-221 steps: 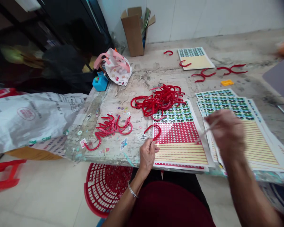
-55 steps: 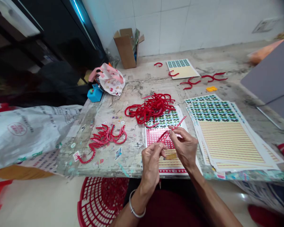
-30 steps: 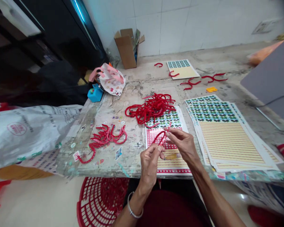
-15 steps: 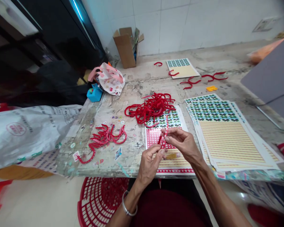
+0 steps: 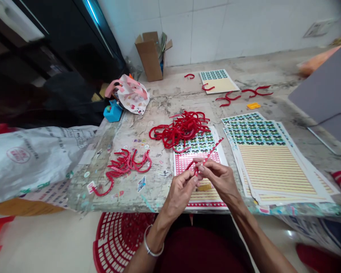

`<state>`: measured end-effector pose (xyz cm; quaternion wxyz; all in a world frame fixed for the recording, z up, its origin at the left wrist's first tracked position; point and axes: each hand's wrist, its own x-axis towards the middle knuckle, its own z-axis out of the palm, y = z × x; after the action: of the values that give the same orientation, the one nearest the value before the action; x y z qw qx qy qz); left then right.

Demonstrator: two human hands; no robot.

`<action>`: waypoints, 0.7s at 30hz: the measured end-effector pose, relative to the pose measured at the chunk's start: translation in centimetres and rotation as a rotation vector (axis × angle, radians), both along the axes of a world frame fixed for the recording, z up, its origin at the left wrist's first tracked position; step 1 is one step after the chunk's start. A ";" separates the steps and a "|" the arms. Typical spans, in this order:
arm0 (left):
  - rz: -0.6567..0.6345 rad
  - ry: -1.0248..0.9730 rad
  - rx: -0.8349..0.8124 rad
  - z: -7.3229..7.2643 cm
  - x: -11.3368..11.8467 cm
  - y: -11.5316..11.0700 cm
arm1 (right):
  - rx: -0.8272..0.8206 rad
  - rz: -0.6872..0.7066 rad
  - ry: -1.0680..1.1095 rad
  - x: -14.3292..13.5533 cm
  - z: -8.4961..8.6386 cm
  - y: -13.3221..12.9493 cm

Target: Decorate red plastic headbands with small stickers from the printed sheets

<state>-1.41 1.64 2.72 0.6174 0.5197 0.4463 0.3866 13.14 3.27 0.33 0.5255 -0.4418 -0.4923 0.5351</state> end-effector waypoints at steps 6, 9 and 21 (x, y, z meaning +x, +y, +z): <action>0.061 -0.007 0.001 -0.2 0.5 -0.8 | -0.041 -0.100 0.031 -0.3 -0.4 0.2; 0.082 -0.025 0.009 -0.4 0.6 -1.0 | -0.041 -0.098 0.006 -0.3 -0.3 0.1; 0.070 0.021 0.063 -1.4 0.0 -1.1 | 0.042 -0.046 -0.051 -0.7 0.0 -0.2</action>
<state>-1.46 0.49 1.28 0.5820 0.5272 0.4582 0.4164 12.47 3.05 0.32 0.5341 -0.4554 -0.5061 0.5011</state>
